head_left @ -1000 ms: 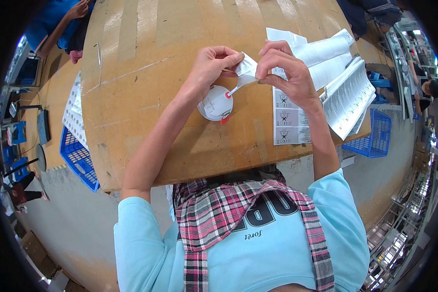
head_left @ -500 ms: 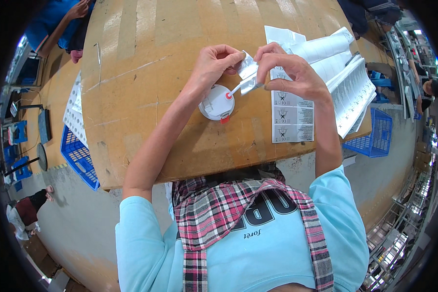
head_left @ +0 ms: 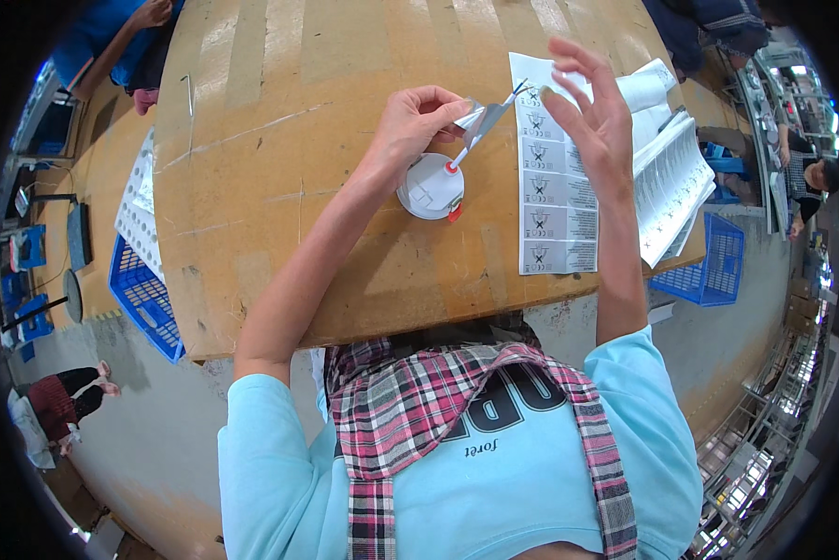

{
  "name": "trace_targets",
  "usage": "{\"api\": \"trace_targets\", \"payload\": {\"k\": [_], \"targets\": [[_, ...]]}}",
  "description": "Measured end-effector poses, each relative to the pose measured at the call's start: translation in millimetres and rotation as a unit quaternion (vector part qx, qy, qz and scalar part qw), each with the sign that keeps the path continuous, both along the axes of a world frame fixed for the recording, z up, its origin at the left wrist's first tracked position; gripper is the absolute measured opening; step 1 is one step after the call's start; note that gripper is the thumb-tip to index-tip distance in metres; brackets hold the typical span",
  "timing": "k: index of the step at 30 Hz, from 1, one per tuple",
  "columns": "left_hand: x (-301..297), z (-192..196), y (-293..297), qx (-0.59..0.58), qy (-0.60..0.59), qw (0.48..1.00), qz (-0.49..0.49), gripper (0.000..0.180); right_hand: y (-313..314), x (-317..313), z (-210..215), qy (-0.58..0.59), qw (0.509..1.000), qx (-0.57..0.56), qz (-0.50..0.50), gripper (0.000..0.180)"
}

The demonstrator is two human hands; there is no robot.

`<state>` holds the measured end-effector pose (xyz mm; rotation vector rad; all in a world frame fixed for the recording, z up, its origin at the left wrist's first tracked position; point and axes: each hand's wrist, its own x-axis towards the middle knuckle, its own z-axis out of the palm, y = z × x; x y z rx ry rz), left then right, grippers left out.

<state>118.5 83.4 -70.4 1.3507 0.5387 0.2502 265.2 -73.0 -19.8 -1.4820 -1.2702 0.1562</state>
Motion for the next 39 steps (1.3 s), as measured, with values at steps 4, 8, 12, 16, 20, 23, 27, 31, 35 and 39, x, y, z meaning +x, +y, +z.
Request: {"api": "trace_targets", "payload": {"k": [4, 8, 12, 16, 20, 23, 27, 31, 35, 39], "targets": [[-2, -2, 1, -0.014, -0.008, 1.0, 0.0, 0.019, -1, -4, -16, 0.141, 0.987, -0.076, -0.001, 0.048], [-2, 1, 1, -0.013, -0.01, 1.0, -0.001, 0.02, 11, -7, -20, 0.212, 0.968, -0.107, 0.082, 0.041], [-2, 0, 4, -0.014, 0.005, 1.0, 0.004, 0.019, 19, 9, -32, 0.207, 0.958, -0.14, 0.143, 0.034], [1, 3, 4, -0.022, 0.002, 1.0, 0.0, 0.019, 23, 15, -16, 0.156, 0.971, -0.108, 0.146, 0.031], [1, 0, 9, -0.02, -0.003, 1.0, -0.011, 0.019, 29, 8, 7, -0.184, 0.968, -0.132, 0.109, 0.029], [3, -2, 11, -0.031, 0.001, 0.999, -0.026, 0.019, 34, 5, 15, -0.209, 0.945, -0.193, 0.161, 0.018], [10, -6, 15, 0.006, -0.027, 1.0, -0.008, 0.02, 23, 3, 16, -0.23, 0.945, -0.155, 0.175, 0.011], [11, -3, 12, 0.039, -0.028, 0.999, 0.0, 0.018, 7, 2, 6, -0.234, 0.952, -0.119, 0.156, 0.011], [16, -6, 8, 0.055, -0.027, 0.998, -0.007, 0.018, 1, 6, 3, -0.214, 0.954, -0.129, 0.167, 0.013], [14, -9, 5, 0.074, -0.031, 0.997, -0.021, 0.02, 2, 7, 9, -0.189, 0.952, -0.136, 0.199, 0.012]]}}
